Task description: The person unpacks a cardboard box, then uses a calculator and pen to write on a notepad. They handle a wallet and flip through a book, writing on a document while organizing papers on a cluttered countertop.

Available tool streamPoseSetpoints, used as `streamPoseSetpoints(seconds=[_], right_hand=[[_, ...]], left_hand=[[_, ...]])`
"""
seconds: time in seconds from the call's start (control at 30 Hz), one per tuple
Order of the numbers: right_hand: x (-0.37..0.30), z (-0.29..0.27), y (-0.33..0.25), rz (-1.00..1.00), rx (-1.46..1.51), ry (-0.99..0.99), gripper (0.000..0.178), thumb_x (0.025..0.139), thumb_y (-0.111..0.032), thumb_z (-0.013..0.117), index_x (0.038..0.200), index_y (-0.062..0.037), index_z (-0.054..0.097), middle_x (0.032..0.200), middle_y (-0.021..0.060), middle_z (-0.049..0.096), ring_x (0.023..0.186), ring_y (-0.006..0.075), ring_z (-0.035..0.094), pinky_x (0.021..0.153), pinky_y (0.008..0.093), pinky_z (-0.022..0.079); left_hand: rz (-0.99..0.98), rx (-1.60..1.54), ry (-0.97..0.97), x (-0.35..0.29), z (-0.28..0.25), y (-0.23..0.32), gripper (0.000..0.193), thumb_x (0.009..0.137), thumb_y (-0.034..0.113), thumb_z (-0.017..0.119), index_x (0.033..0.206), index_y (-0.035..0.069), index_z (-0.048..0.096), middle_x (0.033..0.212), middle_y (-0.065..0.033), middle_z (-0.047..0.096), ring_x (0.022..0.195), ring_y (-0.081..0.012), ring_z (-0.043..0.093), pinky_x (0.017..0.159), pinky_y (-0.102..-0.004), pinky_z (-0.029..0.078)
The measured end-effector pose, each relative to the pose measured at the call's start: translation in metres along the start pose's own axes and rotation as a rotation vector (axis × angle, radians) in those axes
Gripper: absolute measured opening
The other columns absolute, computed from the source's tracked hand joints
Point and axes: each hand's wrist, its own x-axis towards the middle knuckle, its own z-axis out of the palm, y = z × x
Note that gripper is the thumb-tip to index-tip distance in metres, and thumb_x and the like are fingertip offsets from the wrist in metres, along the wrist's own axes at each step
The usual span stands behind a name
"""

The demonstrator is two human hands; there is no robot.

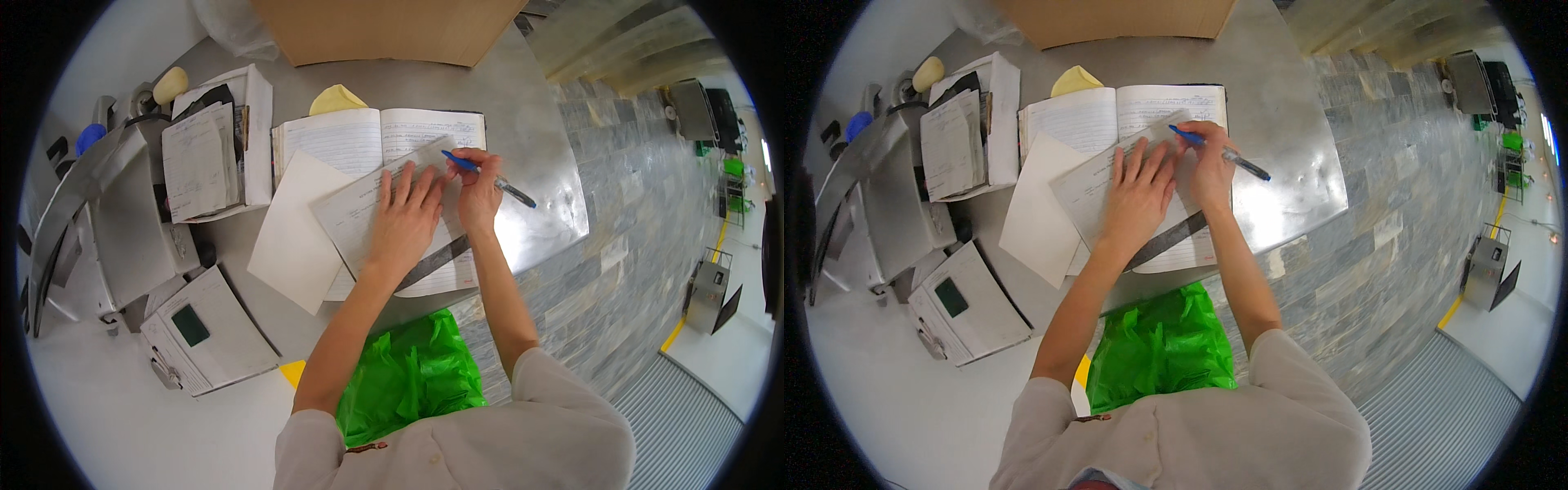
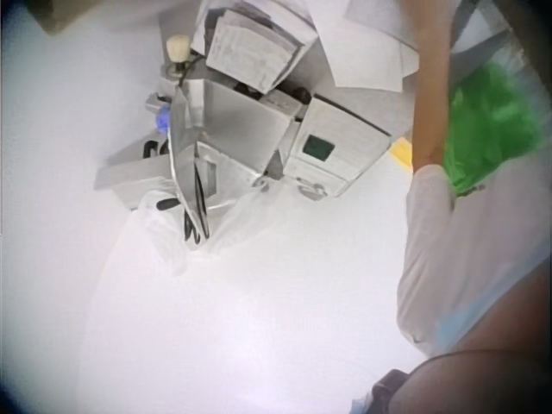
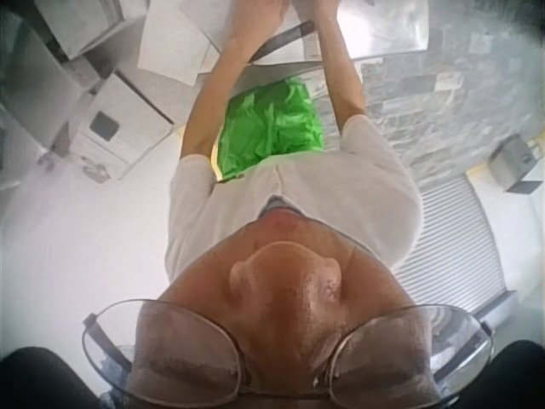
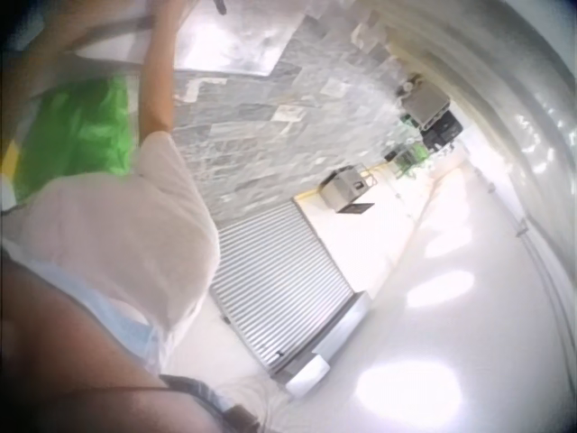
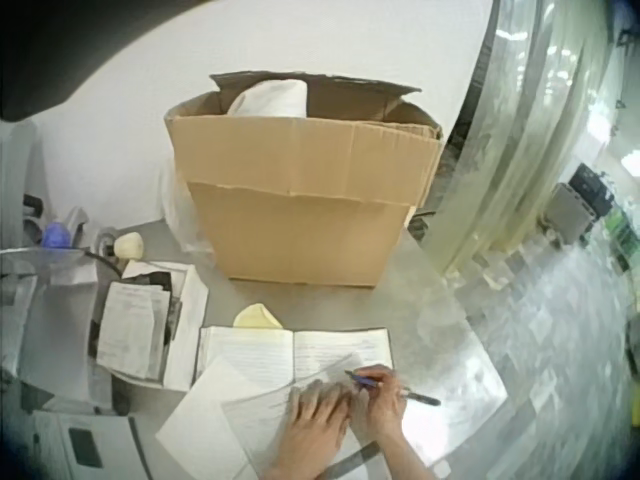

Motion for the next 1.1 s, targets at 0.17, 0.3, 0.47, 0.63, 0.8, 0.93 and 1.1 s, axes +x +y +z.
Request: streamPoseSetpoints(seconds=[0.17, 0.3, 0.47, 0.63, 0.8, 0.93, 1.1], right_hand=[[0.004, 0.009, -0.016, 0.000, -0.376, -0.102, 0.015, 0.083, -0.012, 0.060, 0.075, -0.0001, 0.058, 0.069, 0.0007, 0.054, 0.064, 0.0077, 0.048, 0.060, 0.0218, 0.038], [0.015, 0.004, -0.005, 0.058, -0.337, -0.038, 0.020, 0.079, -0.017, 0.065, 0.072, -0.0005, 0.057, 0.062, -0.0007, 0.054, 0.059, 0.0057, 0.045, 0.053, 0.0215, 0.035], [0.018, 0.004, -0.003, 0.053, -0.420, -0.033, 0.023, 0.079, -0.018, 0.066, 0.068, -0.0003, 0.056, 0.060, -0.0006, 0.053, 0.057, 0.0061, 0.041, 0.051, 0.0229, 0.033], [0.018, 0.006, -0.005, 0.006, -0.543, -0.001, 0.026, 0.077, -0.016, 0.066, 0.061, -0.0006, 0.052, 0.054, -0.0005, 0.046, 0.053, 0.0064, 0.037, 0.048, 0.0243, 0.030], [0.018, 0.005, 0.002, -0.019, -0.498, 0.048, 0.028, 0.077, -0.013, 0.064, 0.059, -0.0006, 0.047, 0.052, -0.0015, 0.042, 0.052, 0.0063, 0.034, 0.047, 0.0253, 0.028], [0.017, 0.005, 0.002, -0.019, -0.506, 0.043, 0.027, 0.078, -0.011, 0.063, 0.059, -0.0006, 0.047, 0.052, -0.0019, 0.041, 0.052, 0.0061, 0.033, 0.046, 0.0254, 0.028], [0.018, 0.004, 0.004, -0.022, -0.554, 0.023, 0.025, 0.077, -0.011, 0.063, 0.059, -0.0006, 0.048, 0.052, -0.0015, 0.042, 0.051, 0.0060, 0.034, 0.046, 0.0249, 0.028]], left_hand=[[-0.008, 0.010, -0.016, -0.009, 0.003, 0.004, 0.035, 0.085, 0.025, 0.051, 0.117, 0.011, 0.052, 0.131, -0.0050, 0.041, 0.126, -0.0283, 0.030, 0.104, -0.0529, 0.019], [-0.008, 0.011, -0.067, -0.009, 0.000, 0.005, 0.041, 0.086, 0.029, 0.049, 0.123, 0.013, 0.048, 0.135, -0.0038, 0.038, 0.127, -0.0279, 0.029, 0.104, -0.0526, 0.019], [-0.003, 0.034, -0.103, -0.009, 0.000, 0.003, 0.044, 0.088, 0.034, 0.044, 0.128, 0.015, 0.045, 0.137, -0.0018, 0.036, 0.129, -0.0254, 0.025, 0.106, -0.0496, 0.015], [-0.005, -0.032, -0.084, -0.009, 0.000, 0.001, 0.043, 0.087, 0.033, 0.048, 0.125, 0.014, 0.047, 0.136, -0.0023, 0.036, 0.128, -0.0266, 0.026, 0.104, -0.0511, 0.019], [-0.014, -0.066, -0.059, -0.009, -0.001, 0.001, 0.041, 0.085, 0.032, 0.052, 0.121, 0.012, 0.050, 0.134, -0.0028, 0.038, 0.127, -0.0273, 0.028, 0.103, -0.0523, 0.022], [-0.019, -0.072, -0.049, -0.008, -0.001, 0.001, 0.041, 0.084, 0.031, 0.053, 0.119, 0.012, 0.051, 0.133, -0.0031, 0.039, 0.127, -0.0274, 0.028, 0.103, -0.0523, 0.022], [-0.019, -0.070, -0.040, -0.008, 0.000, 0.001, 0.040, 0.083, 0.031, 0.053, 0.118, 0.012, 0.051, 0.132, -0.0034, 0.039, 0.127, -0.0275, 0.028, 0.103, -0.0523, 0.022]])
